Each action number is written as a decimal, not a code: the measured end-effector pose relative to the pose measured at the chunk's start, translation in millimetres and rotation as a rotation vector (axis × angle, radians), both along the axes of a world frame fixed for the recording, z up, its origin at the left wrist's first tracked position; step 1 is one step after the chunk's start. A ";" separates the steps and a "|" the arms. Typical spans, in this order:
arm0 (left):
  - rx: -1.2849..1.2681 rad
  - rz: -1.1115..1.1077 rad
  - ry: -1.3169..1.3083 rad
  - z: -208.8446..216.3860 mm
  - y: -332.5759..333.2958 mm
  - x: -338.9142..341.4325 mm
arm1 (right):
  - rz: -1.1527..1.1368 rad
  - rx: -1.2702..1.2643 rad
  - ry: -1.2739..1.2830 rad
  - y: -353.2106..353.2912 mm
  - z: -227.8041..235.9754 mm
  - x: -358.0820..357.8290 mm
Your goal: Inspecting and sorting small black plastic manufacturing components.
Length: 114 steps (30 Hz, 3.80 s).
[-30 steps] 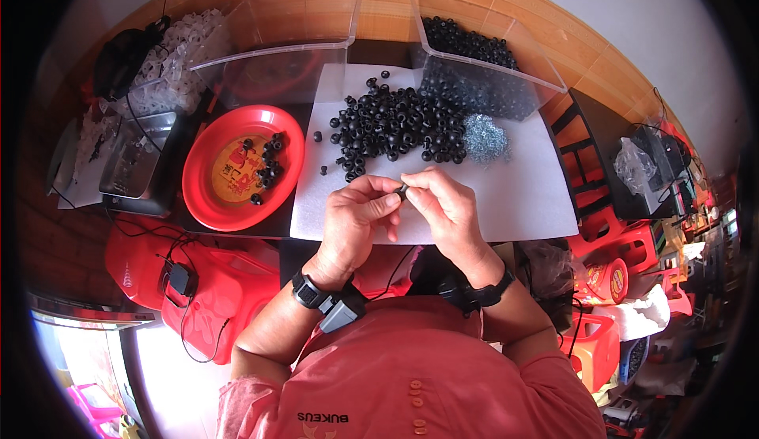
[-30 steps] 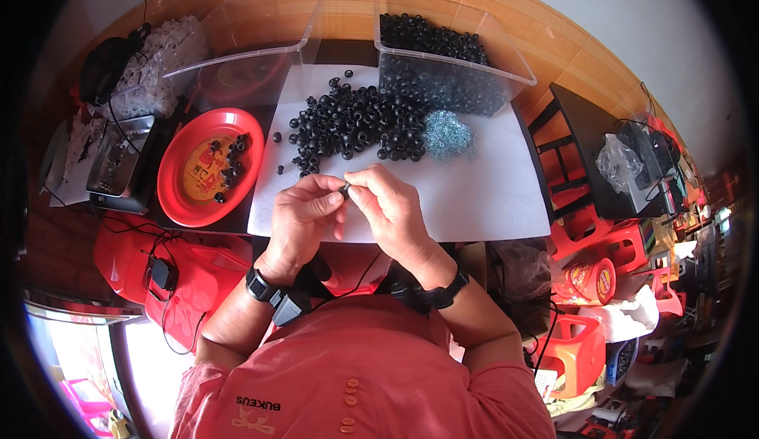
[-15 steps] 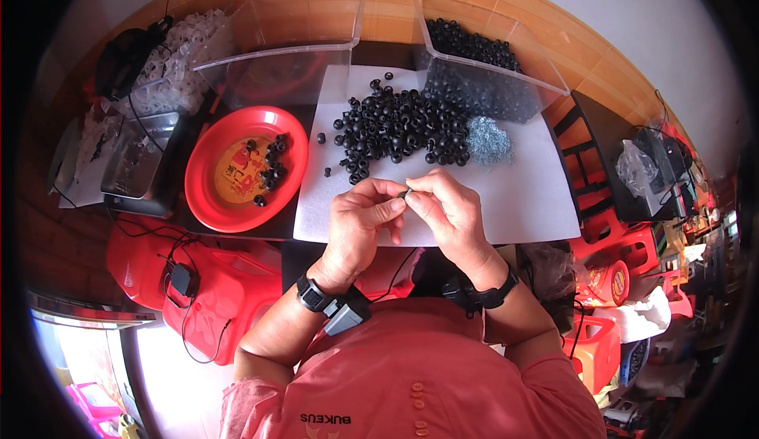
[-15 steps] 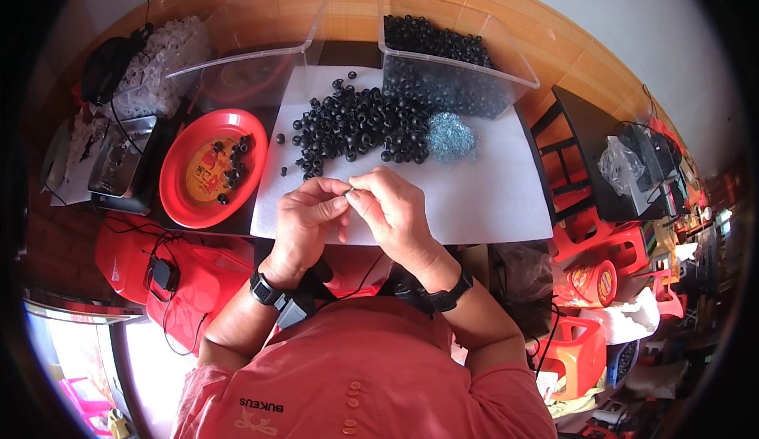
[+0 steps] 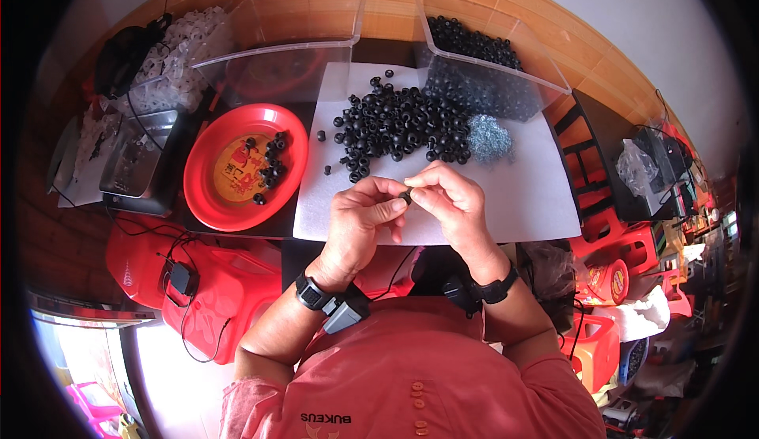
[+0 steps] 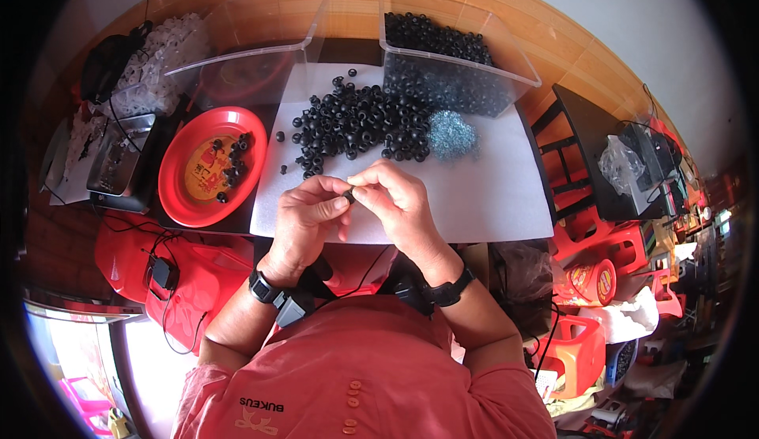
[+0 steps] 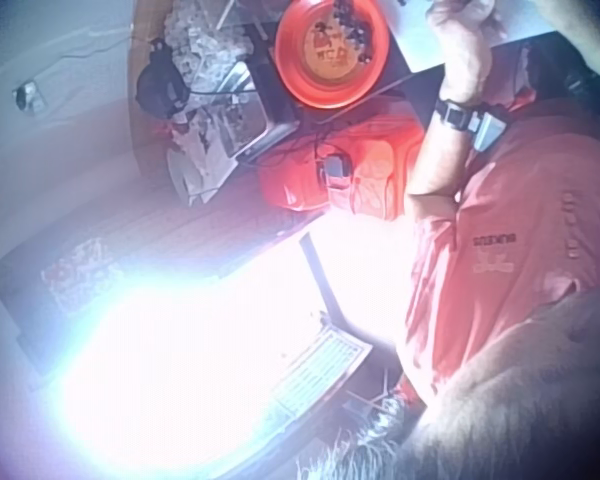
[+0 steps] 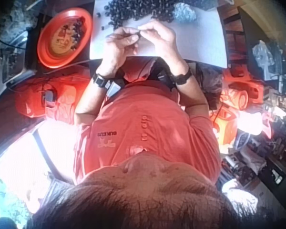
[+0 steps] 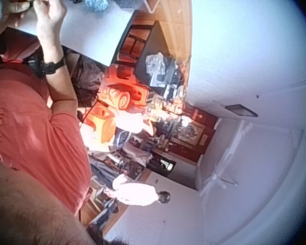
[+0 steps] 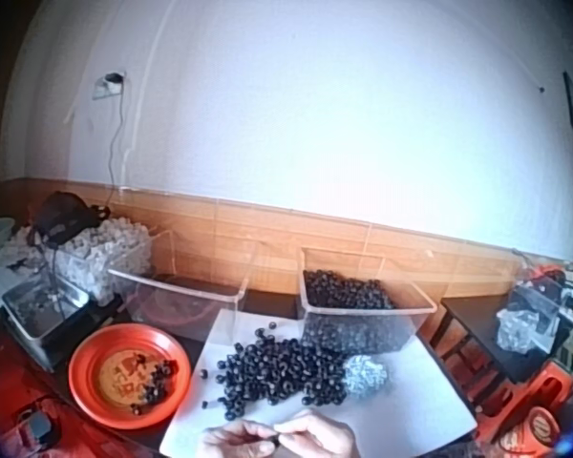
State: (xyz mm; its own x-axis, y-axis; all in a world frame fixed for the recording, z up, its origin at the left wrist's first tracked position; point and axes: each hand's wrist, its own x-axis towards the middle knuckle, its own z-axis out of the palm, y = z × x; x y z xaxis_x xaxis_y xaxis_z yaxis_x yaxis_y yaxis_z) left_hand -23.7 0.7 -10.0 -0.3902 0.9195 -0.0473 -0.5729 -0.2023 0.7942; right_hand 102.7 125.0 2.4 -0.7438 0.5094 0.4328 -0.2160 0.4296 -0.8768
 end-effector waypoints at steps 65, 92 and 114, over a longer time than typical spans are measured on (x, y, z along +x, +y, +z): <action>-0.079 0.017 0.055 11.9 5.3 4.2 | -0.458 0.861 -0.035 -10.8 -6.2 -15.4; -0.196 -0.135 0.240 11.6 7.1 5.0 | -0.321 0.829 0.072 -9.9 -14.6 -5.3; -0.220 0.214 0.663 31.3 -27.9 -25.5 | -0.516 0.763 -0.618 6.9 21.2 -51.4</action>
